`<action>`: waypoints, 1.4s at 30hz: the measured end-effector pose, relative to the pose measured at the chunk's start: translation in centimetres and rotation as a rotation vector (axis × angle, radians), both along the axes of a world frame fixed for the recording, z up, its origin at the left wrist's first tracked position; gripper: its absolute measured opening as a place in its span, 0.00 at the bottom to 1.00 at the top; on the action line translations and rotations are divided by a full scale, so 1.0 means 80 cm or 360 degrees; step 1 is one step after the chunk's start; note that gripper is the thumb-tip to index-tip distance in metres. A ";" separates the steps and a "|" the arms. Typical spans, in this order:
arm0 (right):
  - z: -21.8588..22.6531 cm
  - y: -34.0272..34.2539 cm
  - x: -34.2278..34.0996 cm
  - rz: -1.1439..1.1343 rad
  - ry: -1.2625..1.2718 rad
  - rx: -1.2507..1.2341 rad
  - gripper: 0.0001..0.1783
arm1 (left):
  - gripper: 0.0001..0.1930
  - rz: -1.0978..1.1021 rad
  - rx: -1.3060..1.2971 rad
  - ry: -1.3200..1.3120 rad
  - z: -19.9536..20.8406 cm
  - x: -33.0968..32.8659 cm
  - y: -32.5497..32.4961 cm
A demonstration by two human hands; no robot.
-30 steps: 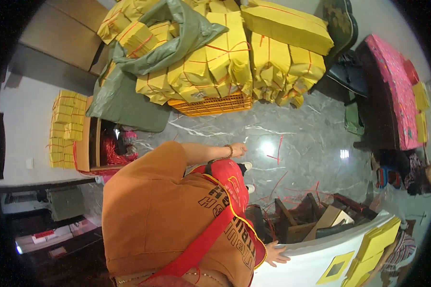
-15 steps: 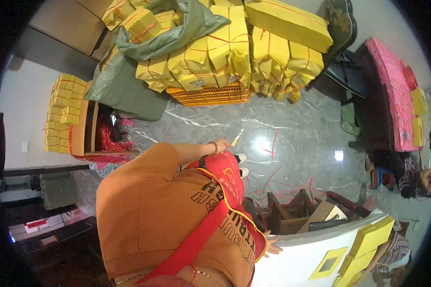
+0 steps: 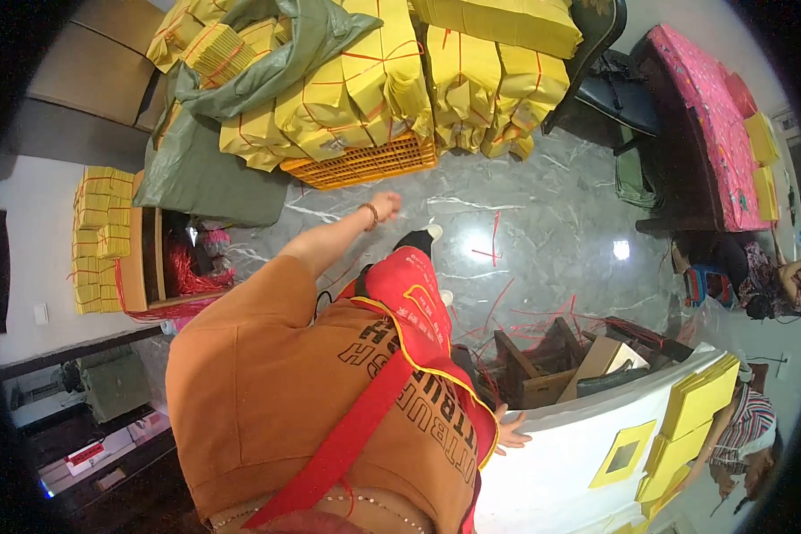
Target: Folding and organizing yellow paper items at a work table.
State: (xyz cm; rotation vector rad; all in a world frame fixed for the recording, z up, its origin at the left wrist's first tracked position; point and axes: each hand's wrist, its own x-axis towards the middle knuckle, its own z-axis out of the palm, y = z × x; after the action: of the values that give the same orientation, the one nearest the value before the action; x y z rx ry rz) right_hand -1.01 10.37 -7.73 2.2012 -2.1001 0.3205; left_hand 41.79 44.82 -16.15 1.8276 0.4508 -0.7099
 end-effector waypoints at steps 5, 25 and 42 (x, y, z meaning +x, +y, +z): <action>0.051 -0.007 0.063 0.0196 -0.0226 -0.0039 0.39 | 0.21 0.0102 0.0159 -0.0396 0.033 0.118 0.026; 0.041 0.075 0.364 0.0204 -0.1492 0.1707 0.23 | 0.33 0.1318 -0.1024 -0.0023 -0.032 0.360 0.014; 0.047 0.104 0.456 0.0310 -0.1094 0.2226 0.23 | 0.15 0.1920 -0.0937 -0.0803 -0.138 0.426 0.085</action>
State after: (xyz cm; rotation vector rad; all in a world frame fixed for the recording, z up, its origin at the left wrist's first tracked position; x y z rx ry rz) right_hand 35.48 18.72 -3.94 3.3423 -2.9763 -0.7842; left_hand 75.85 51.63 -27.18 0.8479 0.7726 0.4208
